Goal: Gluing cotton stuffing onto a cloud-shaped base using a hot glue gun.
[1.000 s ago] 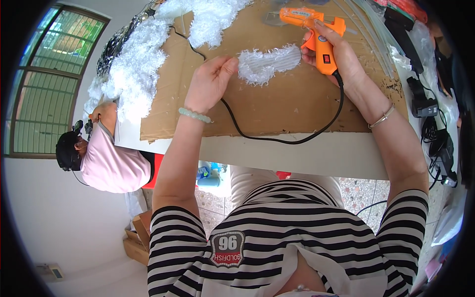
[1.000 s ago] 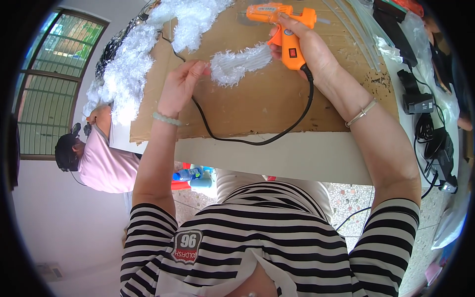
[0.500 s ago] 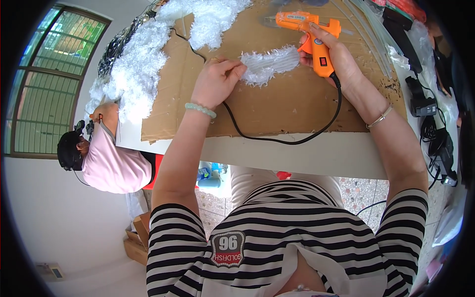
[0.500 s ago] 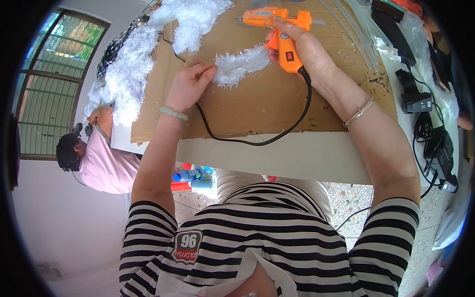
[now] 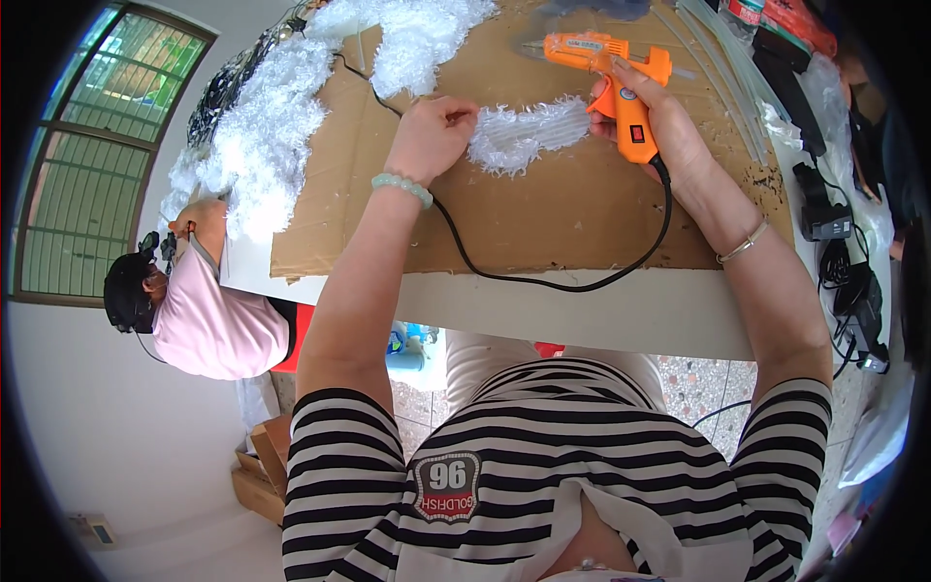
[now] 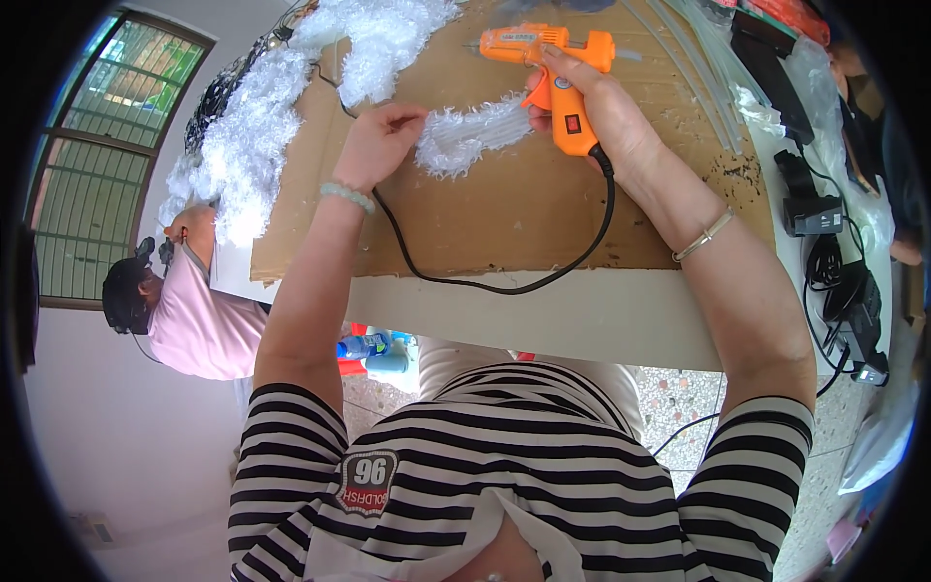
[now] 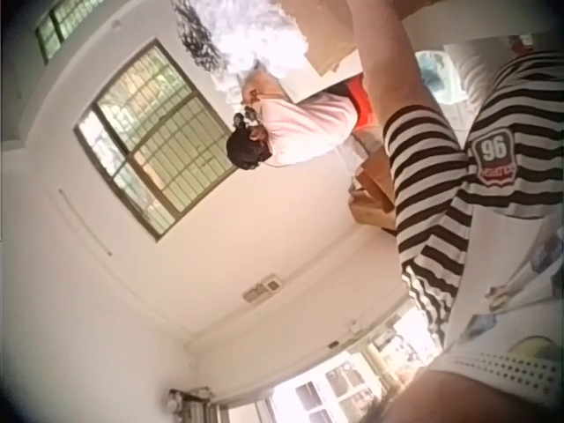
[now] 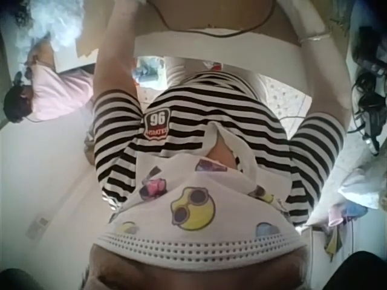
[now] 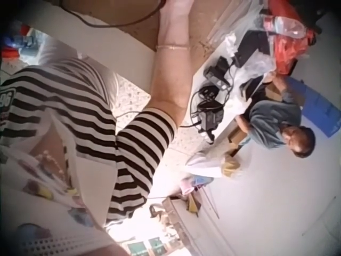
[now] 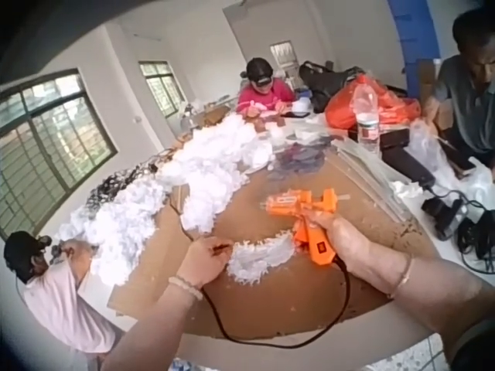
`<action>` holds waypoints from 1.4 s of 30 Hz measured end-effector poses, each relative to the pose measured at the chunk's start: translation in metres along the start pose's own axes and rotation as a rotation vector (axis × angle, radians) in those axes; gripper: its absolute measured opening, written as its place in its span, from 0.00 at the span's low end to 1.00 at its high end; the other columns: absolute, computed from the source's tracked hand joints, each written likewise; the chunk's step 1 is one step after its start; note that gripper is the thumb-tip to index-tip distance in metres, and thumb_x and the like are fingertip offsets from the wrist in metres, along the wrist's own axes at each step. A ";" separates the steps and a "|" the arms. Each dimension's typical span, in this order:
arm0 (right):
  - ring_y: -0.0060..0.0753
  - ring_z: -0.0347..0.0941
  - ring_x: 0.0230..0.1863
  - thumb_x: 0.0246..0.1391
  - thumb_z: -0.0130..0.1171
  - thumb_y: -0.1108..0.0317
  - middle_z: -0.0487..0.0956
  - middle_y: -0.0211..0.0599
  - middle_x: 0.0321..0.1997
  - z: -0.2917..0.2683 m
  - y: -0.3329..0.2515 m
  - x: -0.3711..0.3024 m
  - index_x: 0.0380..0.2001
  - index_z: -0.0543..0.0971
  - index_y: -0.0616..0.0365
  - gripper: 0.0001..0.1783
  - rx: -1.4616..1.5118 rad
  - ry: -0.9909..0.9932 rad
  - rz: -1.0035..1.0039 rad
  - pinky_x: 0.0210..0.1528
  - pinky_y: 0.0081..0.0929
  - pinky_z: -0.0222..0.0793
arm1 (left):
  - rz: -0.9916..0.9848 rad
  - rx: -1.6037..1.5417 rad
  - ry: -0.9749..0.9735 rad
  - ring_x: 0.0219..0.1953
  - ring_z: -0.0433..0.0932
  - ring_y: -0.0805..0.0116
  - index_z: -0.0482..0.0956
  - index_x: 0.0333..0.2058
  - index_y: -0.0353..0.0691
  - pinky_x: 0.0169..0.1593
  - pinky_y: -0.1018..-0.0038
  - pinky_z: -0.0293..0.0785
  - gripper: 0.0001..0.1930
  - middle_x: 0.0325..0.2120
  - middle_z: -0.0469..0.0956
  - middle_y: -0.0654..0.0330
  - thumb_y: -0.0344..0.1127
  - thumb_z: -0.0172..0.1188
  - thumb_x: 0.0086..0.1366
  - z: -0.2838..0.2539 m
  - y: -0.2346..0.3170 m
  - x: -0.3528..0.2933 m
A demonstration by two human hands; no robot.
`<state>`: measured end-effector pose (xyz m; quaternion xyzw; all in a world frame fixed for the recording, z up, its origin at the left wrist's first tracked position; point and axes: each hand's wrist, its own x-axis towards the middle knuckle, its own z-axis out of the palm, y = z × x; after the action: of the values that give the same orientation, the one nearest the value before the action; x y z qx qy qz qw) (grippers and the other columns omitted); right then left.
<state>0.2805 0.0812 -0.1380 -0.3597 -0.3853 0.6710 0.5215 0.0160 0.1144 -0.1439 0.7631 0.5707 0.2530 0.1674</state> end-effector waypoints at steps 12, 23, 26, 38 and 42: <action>0.20 0.70 0.38 0.59 0.52 0.51 0.75 0.29 0.36 0.024 -0.006 -0.010 0.48 0.72 0.63 0.25 -0.755 -0.239 -0.024 0.42 0.20 0.67 | -0.033 -0.333 0.097 0.25 0.73 0.72 0.81 0.31 0.37 0.33 0.76 0.70 0.06 0.23 0.78 0.58 0.31 0.59 0.55 0.008 -0.027 -0.002; 0.21 0.70 0.38 0.59 0.52 0.55 0.74 0.30 0.38 0.035 0.009 -0.003 0.46 0.72 0.65 0.22 -0.913 -0.272 -0.009 0.43 0.21 0.67 | 0.129 -0.056 0.111 0.32 0.78 0.67 0.79 0.35 0.35 0.39 0.75 0.72 0.08 0.30 0.80 0.57 0.26 0.54 0.59 0.004 -0.019 -0.008; 0.21 0.70 0.37 0.59 0.53 0.56 0.74 0.30 0.37 0.038 0.011 -0.003 0.45 0.72 0.65 0.22 -0.905 -0.251 -0.019 0.42 0.21 0.67 | 0.142 -0.037 0.108 0.31 0.77 0.64 0.79 0.35 0.35 0.38 0.73 0.72 0.08 0.29 0.79 0.55 0.27 0.55 0.57 0.004 -0.016 -0.008; 0.20 0.67 0.30 0.58 0.54 0.54 0.74 0.28 0.28 0.050 0.009 -0.009 0.33 0.73 0.63 0.19 -1.099 -0.218 -0.096 0.34 0.21 0.65 | 0.117 -0.049 0.128 0.30 0.77 0.62 0.80 0.32 0.35 0.37 0.72 0.73 0.07 0.28 0.79 0.54 0.30 0.58 0.56 0.004 -0.012 -0.009; 0.21 0.67 0.30 0.58 0.53 0.54 0.73 0.28 0.28 0.044 0.009 -0.008 0.34 0.74 0.63 0.19 -1.076 -0.223 -0.092 0.35 0.21 0.64 | 0.136 -0.038 0.145 0.30 0.77 0.62 0.80 0.32 0.36 0.37 0.72 0.73 0.07 0.28 0.79 0.54 0.30 0.59 0.55 0.006 -0.014 -0.008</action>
<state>0.2393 0.0660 -0.1261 -0.4850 -0.7423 0.3897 0.2488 0.0065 0.1115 -0.1580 0.7766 0.5232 0.3289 0.1225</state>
